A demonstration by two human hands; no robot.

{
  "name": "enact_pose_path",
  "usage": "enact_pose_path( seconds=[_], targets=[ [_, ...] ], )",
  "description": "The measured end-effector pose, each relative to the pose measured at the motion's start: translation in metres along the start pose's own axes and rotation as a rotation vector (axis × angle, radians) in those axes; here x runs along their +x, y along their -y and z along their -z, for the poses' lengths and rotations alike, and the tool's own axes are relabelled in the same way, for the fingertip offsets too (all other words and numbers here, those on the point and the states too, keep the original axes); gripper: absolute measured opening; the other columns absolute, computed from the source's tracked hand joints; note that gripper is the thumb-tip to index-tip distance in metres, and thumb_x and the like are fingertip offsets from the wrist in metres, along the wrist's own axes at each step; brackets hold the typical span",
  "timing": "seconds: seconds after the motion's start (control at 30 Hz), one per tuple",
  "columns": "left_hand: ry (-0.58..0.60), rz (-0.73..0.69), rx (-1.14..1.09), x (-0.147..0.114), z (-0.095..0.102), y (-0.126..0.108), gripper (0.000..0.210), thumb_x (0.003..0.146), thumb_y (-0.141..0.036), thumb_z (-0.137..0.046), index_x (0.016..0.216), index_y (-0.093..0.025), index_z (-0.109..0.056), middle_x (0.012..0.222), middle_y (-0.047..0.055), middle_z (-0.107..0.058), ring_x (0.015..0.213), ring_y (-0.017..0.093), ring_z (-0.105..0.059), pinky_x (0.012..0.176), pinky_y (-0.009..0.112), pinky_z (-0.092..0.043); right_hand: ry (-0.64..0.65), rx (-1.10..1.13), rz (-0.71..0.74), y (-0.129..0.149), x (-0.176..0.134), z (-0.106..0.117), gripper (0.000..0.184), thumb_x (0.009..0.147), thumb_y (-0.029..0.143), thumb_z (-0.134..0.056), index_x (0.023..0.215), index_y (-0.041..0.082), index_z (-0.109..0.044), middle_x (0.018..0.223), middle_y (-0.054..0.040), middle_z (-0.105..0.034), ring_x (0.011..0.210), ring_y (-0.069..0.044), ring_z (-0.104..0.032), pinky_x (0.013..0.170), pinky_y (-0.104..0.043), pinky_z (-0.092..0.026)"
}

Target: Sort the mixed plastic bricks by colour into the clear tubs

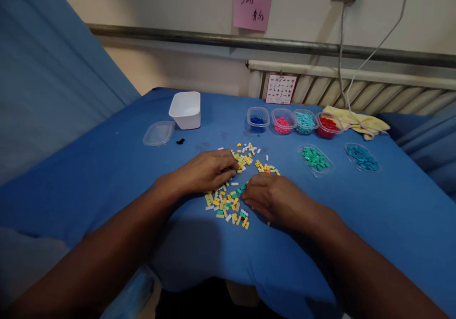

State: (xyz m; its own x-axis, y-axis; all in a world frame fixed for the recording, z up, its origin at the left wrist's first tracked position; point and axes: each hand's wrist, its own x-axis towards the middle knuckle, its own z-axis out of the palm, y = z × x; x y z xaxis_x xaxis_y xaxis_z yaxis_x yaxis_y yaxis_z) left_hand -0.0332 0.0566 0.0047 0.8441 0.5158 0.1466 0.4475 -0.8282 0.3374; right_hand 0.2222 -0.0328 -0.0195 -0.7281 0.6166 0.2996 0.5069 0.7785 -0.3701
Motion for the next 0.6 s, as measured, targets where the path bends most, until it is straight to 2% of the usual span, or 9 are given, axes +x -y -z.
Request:
enact_pose_path(
  seconds=[0.13,0.23,0.3,0.37,0.43,0.53,0.6],
  targets=[
    [0.029,0.042,0.039,0.0,0.004,-0.001,0.025,0.102,-0.018,-0.053,0.118,-0.018,-0.073,0.118,0.009,-0.074,0.104,0.023,-0.069,0.089,0.036,-0.051,0.007,0.075,-0.083,-0.012,-0.013,0.017,0.017,0.11,0.023,-0.06,0.112,0.022,-0.077,0.105,-0.0074,-0.081,0.099,-0.022,-0.075,0.09,-0.036,-0.06],
    [0.017,0.097,0.045,-0.001,0.008,-0.001,0.023,0.102,-0.021,-0.054,0.115,-0.019,-0.073,0.114,0.008,-0.075,0.099,0.023,-0.069,0.084,0.035,-0.049,0.031,0.068,-0.162,-0.015,-0.018,0.026,0.015,0.108,0.023,-0.062,0.11,0.023,-0.077,0.1,-0.005,-0.081,0.092,-0.02,-0.076,0.081,-0.033,-0.059],
    [-0.011,0.13,0.008,-0.001,0.011,-0.002,0.021,0.101,-0.023,-0.056,0.114,-0.019,-0.073,0.111,0.007,-0.075,0.094,0.022,-0.068,0.083,0.035,-0.049,-0.01,0.055,-0.197,-0.014,-0.018,0.03,0.014,0.108,0.025,-0.064,0.11,0.022,-0.077,0.098,-0.0046,-0.081,0.085,-0.019,-0.076,0.075,-0.031,-0.057],
    [-0.018,0.114,-0.071,-0.002,0.012,-0.004,0.021,0.1,-0.022,-0.058,0.113,-0.019,-0.072,0.109,0.006,-0.075,0.091,0.02,-0.067,0.081,0.033,-0.049,-0.067,0.042,-0.184,-0.011,-0.016,0.029,0.014,0.108,0.026,-0.064,0.111,0.022,-0.077,0.098,-0.0052,-0.081,0.085,-0.019,-0.075,0.075,-0.031,-0.057],
    [0.007,0.054,-0.155,-0.002,0.012,-0.007,0.022,0.097,-0.019,-0.058,0.114,-0.02,-0.072,0.11,0.005,-0.075,0.09,0.019,-0.067,0.081,0.031,-0.05,-0.078,0.044,-0.125,-0.007,-0.012,0.024,0.015,0.109,0.024,-0.063,0.113,0.022,-0.077,0.102,-0.0066,-0.081,0.092,-0.02,-0.076,0.081,-0.033,-0.059],
    [0.057,-0.006,-0.203,-0.002,0.009,-0.01,0.022,0.095,-0.016,-0.059,0.111,-0.02,-0.072,0.11,0.005,-0.075,0.091,0.018,-0.067,0.082,0.03,-0.051,-0.003,0.034,-0.049,0.001,-0.005,0.014,0.021,0.109,0.019,-0.059,0.116,0.022,-0.079,0.11,-0.009,-0.082,0.102,-0.022,-0.077,0.09,-0.036,-0.061],
    [0.054,-0.011,-0.218,-0.002,0.007,-0.011,0.021,0.096,-0.017,-0.059,0.111,-0.02,-0.072,0.11,0.005,-0.075,0.094,0.019,-0.068,0.084,0.032,-0.052,0.038,0.01,-0.038,0.005,-0.002,0.009,0.023,0.108,0.015,-0.06,0.115,0.022,-0.081,0.11,-0.0089,-0.082,0.101,-0.022,-0.077,0.09,-0.036,-0.062]
  ],
)
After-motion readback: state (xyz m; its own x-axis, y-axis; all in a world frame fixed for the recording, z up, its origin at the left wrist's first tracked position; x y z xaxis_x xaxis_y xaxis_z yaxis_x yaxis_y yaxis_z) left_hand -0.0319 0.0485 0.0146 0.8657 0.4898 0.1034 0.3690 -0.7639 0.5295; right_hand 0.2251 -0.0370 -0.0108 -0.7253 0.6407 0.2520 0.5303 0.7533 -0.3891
